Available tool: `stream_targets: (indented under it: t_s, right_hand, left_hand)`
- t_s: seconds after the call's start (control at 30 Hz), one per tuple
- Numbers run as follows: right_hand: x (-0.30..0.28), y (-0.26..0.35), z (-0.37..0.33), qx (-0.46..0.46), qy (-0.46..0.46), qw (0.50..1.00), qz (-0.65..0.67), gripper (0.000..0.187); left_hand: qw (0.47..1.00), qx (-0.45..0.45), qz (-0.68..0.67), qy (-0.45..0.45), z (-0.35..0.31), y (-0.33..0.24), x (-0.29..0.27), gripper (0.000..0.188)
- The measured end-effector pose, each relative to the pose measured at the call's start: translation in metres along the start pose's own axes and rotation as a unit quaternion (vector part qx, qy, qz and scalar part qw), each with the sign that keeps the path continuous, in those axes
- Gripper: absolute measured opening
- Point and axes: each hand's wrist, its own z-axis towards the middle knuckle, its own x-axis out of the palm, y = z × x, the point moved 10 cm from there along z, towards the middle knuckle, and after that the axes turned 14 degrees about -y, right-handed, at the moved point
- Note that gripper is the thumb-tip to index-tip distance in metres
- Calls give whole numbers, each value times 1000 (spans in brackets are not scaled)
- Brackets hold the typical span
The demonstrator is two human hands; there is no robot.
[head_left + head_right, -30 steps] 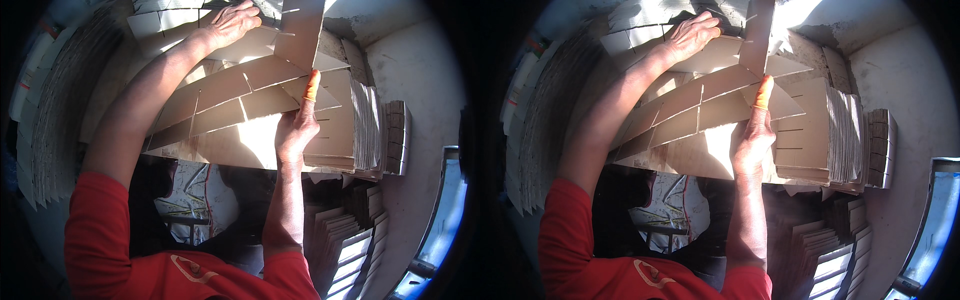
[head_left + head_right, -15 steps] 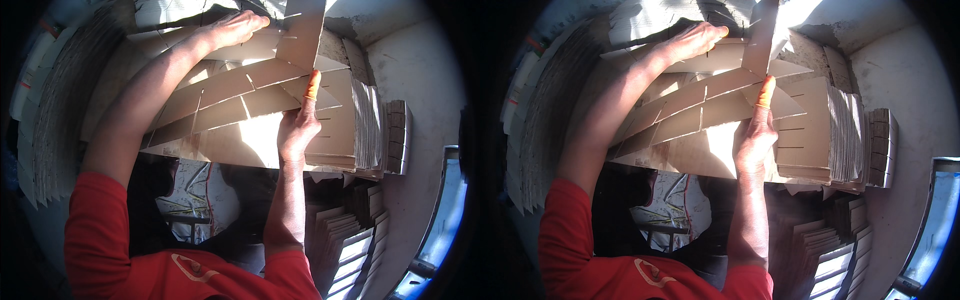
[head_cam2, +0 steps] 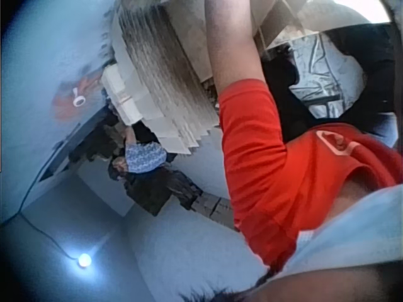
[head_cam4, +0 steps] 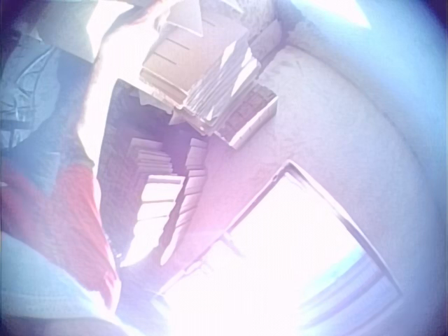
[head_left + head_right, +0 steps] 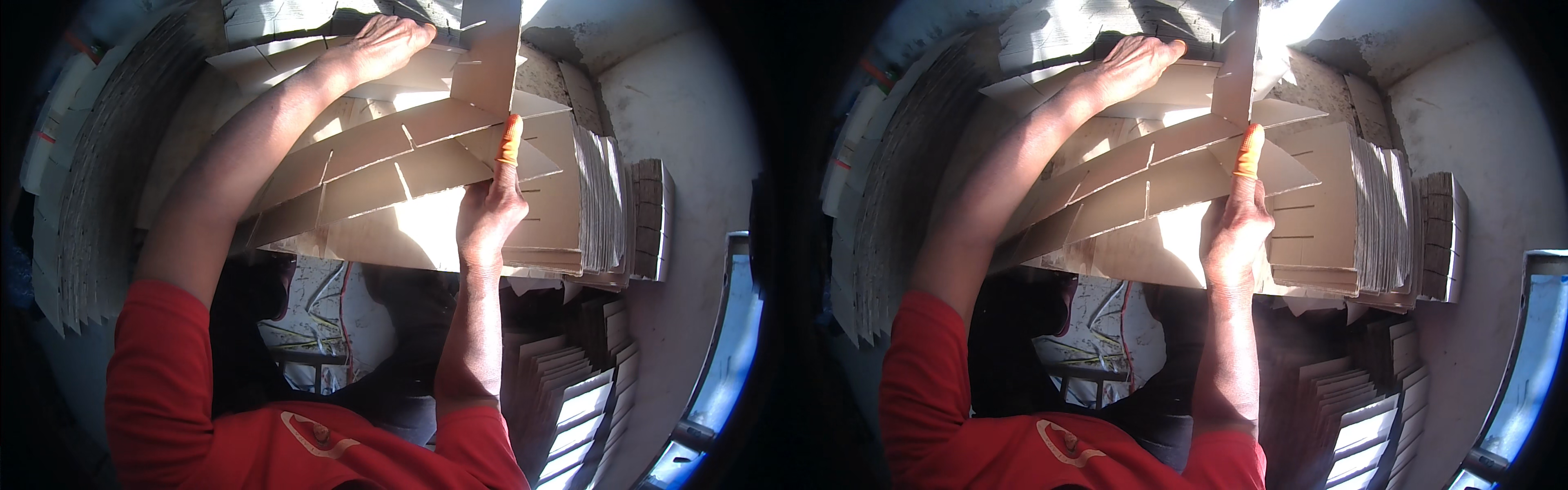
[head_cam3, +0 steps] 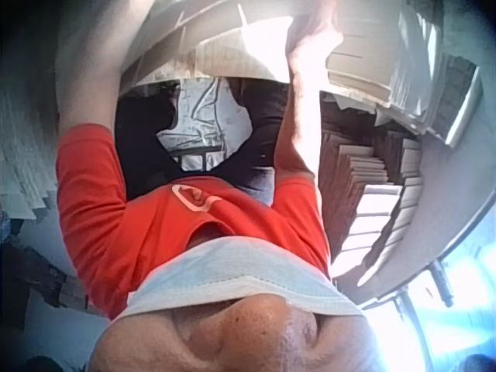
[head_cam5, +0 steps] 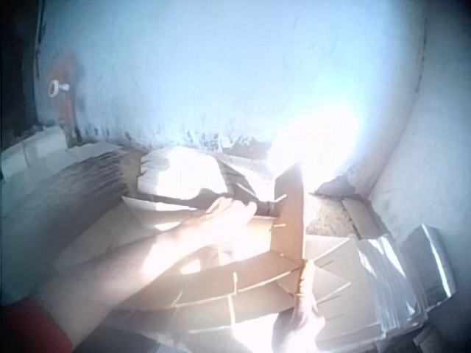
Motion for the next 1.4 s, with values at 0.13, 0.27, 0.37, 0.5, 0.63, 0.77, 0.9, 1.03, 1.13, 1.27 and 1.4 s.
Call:
stream_targets:
  t_s: [0.13, 0.27, 0.37, 0.5, 0.63, 0.77, 0.9, 1.03, 1.13, 1.27, 1.4]
  right_hand:
    - [-1, 0, -2, -20, 0, 1000, 1, 74]
    - [9, -17, -6, 12, 54, 997, -53, 77]
    - [13, -25, -6, 43, 62, 997, -35, 78]
    - [13, -26, -7, 22, 41, 997, -56, 76]
    - [11, -23, -9, 46, 37, 998, -27, 64]
    - [0, -12, -10, 20, 30, 997, -74, 60]
    - [6, -25, -15, 36, 85, 989, -117, 78]
    - [8, -23, -13, 41, 80, 991, -103, 74]
    - [6, -18, -11, 31, 56, 994, -88, 65]
    - [7, -20, -13, 9, 50, 998, -39, 80]
    - [5, -14, -13, -29, 40, 997, -51, 81]
  left_hand:
    - [999, 8, -31, 12, 1, -10, -2, 4]
    - [996, -3, -82, -39, 4, -25, -19, 5]
    - [992, 31, -113, -35, 2, -47, -31, 4]
    - [986, 43, -160, -13, -5, -59, -36, 10]
    - [949, -37, -311, 23, -1, -33, -31, 38]
    - [950, -172, -254, 64, 20, 11, -40, 52]
    - [987, -136, 41, 76, 20, 36, -9, 58]
    - [986, -121, 95, 58, 7, 48, 31, 52]
    - [979, -113, 141, 93, 6, 49, 45, 45]
    - [986, -36, 159, 36, 9, 48, 53, 29]
    - [988, 31, 139, -67, 8, 47, 37, 17]
